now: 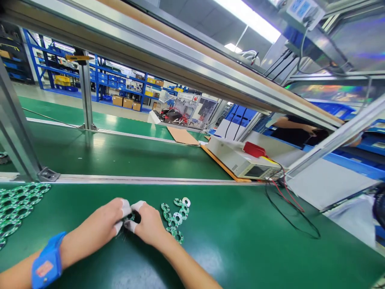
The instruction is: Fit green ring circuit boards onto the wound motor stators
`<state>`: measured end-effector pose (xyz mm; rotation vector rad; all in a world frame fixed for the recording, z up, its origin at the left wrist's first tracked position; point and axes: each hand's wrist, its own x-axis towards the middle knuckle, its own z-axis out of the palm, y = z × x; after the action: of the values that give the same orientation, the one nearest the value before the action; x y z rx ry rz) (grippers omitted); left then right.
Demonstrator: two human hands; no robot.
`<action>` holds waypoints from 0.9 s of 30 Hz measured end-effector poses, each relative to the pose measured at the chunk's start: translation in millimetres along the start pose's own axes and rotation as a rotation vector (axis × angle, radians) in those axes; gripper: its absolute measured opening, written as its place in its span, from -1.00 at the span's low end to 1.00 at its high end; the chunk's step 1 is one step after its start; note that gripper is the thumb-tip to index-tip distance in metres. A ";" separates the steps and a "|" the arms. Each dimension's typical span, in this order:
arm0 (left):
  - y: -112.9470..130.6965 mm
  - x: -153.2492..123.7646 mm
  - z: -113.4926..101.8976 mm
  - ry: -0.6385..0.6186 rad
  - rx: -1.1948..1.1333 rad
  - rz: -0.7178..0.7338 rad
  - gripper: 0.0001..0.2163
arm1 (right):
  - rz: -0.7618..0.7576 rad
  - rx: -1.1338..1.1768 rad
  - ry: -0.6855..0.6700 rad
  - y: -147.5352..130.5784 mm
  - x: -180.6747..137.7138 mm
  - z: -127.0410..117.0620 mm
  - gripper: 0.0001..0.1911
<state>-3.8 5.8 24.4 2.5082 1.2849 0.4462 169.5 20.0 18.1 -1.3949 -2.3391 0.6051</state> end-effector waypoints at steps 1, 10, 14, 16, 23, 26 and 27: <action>1.8 -1.4 4.8 -0.011 0.016 0.025 -0.73 | 0.004 0.064 -0.018 2.7 -0.2 0.2 -0.71; -1.5 -4.2 35.9 0.093 0.204 0.227 -0.74 | 0.012 0.438 -0.095 23.0 -3.6 7.1 -0.60; -3.6 -5.8 39.8 0.126 0.239 0.319 -0.74 | 0.045 0.442 -0.011 18.6 -5.2 13.1 -0.59; -4.4 -7.4 43.2 0.147 0.270 0.331 -0.73 | 0.066 0.443 -0.002 16.5 -5.2 14.0 -0.60; -1.2 -9.8 38.8 0.092 0.265 0.330 -0.78 | 0.082 0.435 -0.028 16.1 -3.3 11.4 -0.60; -0.2 -5.9 27.2 0.051 0.158 0.229 -0.77 | 0.045 0.456 -0.088 19.1 -0.3 4.9 -0.57; -1.3 -4.2 22.8 0.042 0.078 0.187 -0.77 | 0.044 0.467 -0.095 20.4 1.3 2.1 -0.55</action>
<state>2.0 0.4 2.5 2.7107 1.1064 0.5016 182.9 29.4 5.8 -1.2199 -2.0527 1.1632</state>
